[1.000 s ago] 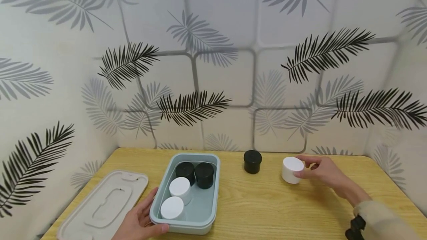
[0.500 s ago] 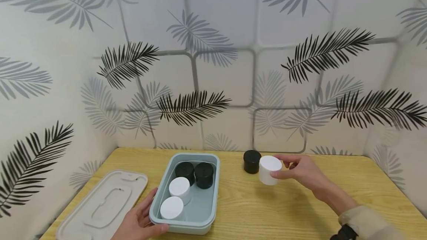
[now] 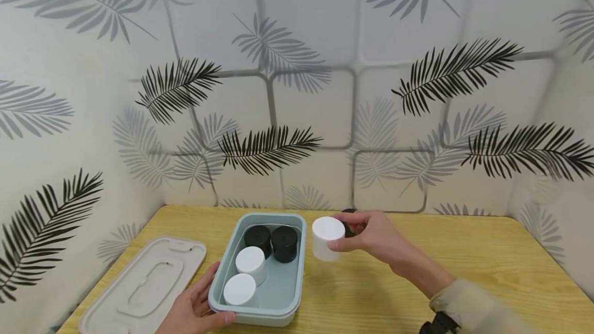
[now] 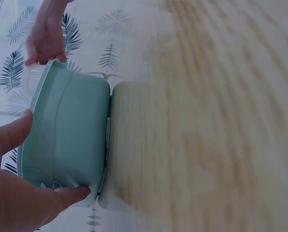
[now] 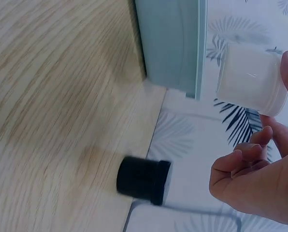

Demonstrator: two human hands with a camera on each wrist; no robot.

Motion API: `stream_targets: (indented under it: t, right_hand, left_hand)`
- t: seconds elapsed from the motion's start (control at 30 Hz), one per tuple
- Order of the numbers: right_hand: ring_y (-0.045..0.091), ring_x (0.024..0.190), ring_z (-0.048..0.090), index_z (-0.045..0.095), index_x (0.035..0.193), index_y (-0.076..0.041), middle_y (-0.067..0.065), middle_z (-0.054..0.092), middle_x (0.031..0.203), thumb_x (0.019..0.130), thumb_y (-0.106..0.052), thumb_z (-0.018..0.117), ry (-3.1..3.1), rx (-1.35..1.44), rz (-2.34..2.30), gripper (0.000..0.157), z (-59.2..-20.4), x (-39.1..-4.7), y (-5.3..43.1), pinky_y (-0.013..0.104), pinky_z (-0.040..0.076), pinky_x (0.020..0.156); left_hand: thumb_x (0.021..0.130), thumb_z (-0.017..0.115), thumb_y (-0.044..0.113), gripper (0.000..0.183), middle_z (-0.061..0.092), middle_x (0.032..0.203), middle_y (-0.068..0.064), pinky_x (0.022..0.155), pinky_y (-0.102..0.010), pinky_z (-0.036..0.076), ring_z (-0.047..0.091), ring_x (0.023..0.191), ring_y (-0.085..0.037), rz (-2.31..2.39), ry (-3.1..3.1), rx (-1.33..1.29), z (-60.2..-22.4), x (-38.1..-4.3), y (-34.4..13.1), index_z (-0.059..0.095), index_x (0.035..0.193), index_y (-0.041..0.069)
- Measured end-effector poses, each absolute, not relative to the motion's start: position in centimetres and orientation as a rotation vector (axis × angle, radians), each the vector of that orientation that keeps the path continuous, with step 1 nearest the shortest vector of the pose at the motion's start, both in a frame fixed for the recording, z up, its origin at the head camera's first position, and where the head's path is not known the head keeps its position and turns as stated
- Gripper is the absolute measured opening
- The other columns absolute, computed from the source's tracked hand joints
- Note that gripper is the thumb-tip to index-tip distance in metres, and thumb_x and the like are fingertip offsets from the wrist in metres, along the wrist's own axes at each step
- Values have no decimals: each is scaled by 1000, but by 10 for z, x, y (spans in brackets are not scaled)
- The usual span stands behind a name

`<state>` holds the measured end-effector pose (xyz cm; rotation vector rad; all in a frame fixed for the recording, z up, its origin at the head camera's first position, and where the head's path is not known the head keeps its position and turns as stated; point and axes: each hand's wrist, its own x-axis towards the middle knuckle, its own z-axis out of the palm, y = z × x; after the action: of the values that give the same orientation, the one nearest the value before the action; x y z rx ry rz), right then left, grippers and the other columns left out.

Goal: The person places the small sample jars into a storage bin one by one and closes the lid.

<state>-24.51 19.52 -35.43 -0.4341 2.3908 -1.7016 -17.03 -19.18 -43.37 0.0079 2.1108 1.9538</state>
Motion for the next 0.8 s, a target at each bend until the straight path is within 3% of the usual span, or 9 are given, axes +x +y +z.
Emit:
stream_targets:
  t: [0.13,0.23,0.37,0.53,0.63,0.8]
  right_hand:
    - [24,104,52,71,139,-10,6,70,118,82,-19,92,2392,-455,-1709,61,-353,-246,176,34,48,88]
    - [22,89,43,74,135,-10,4,61,98,80,-19,94,2408,-470,-1712,59,-352,-247,162,32,43,79]
    - [24,99,46,77,131,-13,1,63,105,78,-21,96,2426,-468,-1714,57,-353,-248,145,36,41,85]
    - [32,139,48,77,131,-11,8,64,138,76,-23,97,2429,-475,-1719,60,-356,-247,127,50,38,115]
    - [34,145,45,76,131,-9,10,65,136,76,-22,97,2412,-484,-1726,61,-360,-247,119,52,35,119]
    - [33,139,50,76,131,-9,8,66,114,76,-21,97,2405,-491,-1719,60,-369,-249,110,51,38,116]
  left_hand:
    - [88,90,24,113,27,167,-27,107,-42,51,44,145,-42,1957,2116,9,-434,-170,-192,13,168,-1]
    - [87,90,24,114,29,166,-28,107,-43,51,46,144,-42,1962,2125,10,-434,-170,-191,14,168,-1]
    - [86,91,24,115,31,165,-28,107,-43,51,47,143,-42,1969,2134,13,-434,-169,-190,14,167,-2]
    - [86,92,23,115,31,165,-29,107,-43,51,46,144,-43,1974,2134,25,-434,-168,-190,14,167,-2]
    - [86,92,22,115,30,165,-29,107,-43,50,45,144,-43,1970,2134,33,-434,-169,-190,14,167,-2]
    - [85,92,22,116,30,166,-28,107,-43,50,45,144,-42,1955,2138,41,-433,-169,-191,14,167,-2]
